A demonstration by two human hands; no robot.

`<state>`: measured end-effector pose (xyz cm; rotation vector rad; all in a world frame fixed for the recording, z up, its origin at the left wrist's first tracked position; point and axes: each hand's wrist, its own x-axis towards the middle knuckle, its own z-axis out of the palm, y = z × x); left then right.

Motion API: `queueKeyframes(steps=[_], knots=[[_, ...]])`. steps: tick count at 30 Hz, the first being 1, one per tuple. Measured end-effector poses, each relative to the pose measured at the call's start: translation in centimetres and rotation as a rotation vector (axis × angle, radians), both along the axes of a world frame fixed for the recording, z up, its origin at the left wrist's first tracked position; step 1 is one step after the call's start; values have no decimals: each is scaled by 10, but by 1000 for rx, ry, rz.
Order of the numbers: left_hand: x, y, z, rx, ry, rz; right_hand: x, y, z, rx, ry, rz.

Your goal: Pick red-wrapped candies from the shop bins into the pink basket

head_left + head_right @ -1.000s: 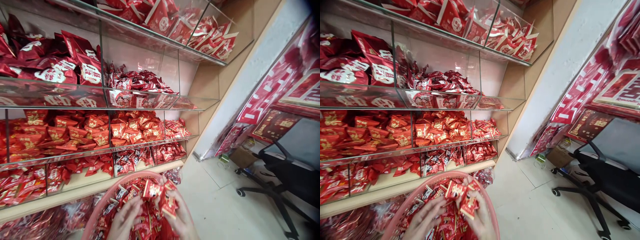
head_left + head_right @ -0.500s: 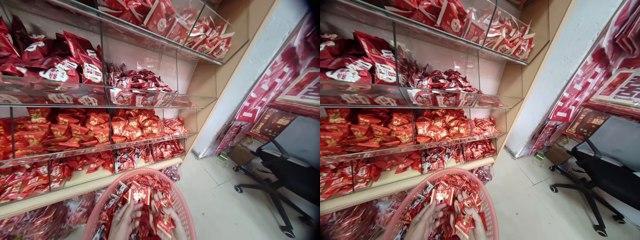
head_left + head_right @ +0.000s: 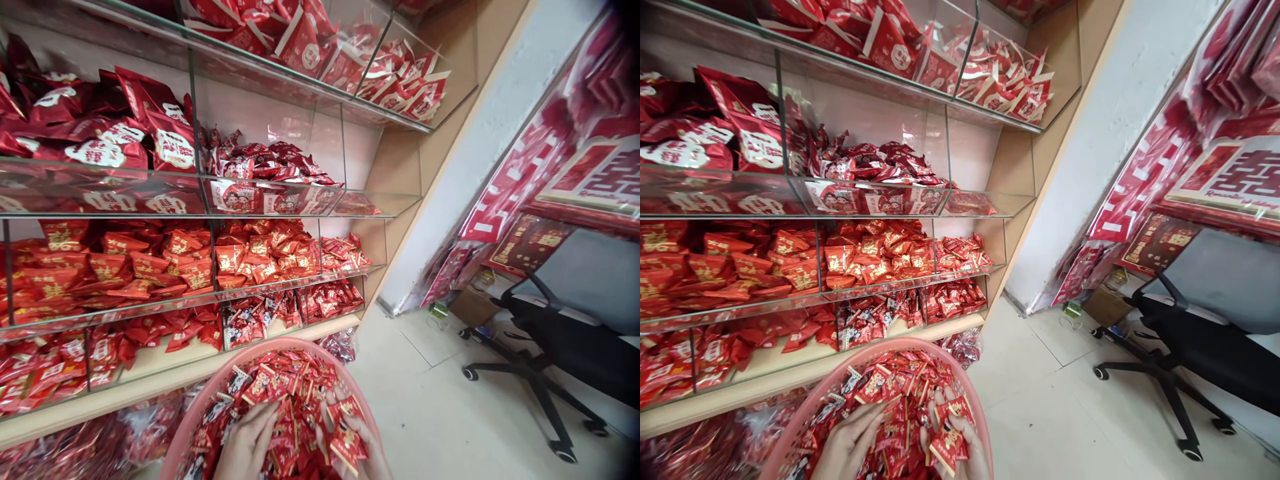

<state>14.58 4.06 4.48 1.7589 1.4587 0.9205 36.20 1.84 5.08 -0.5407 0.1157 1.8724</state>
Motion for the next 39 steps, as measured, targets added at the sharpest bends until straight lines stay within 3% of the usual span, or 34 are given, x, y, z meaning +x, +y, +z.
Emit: queueKeyframes(steps=[4, 12, 21, 26, 31, 34, 39], knots=[[8, 2, -10, 90, 282, -162, 2, 0, 2, -11, -12, -25], [31, -3, 8, 127, 627, -308, 1, -1, -5, -6, -49, -22], [34, 1, 2, 1, 869, -274, 1, -1, -16, 10, -65, 6], [30, 4, -13, 37, 974, -234, -2, 0, -13, -8, -45, -1], [30, 5, -21, 82, 967, -165, -6, 1, -5, -8, -31, -4], [34, 0, -5, 56, 856, -177, -10, 2, -3, 13, -51, -4], [55, -20, 31, 92, 416, -180, -22, 1, -6, 23, -189, -33]])
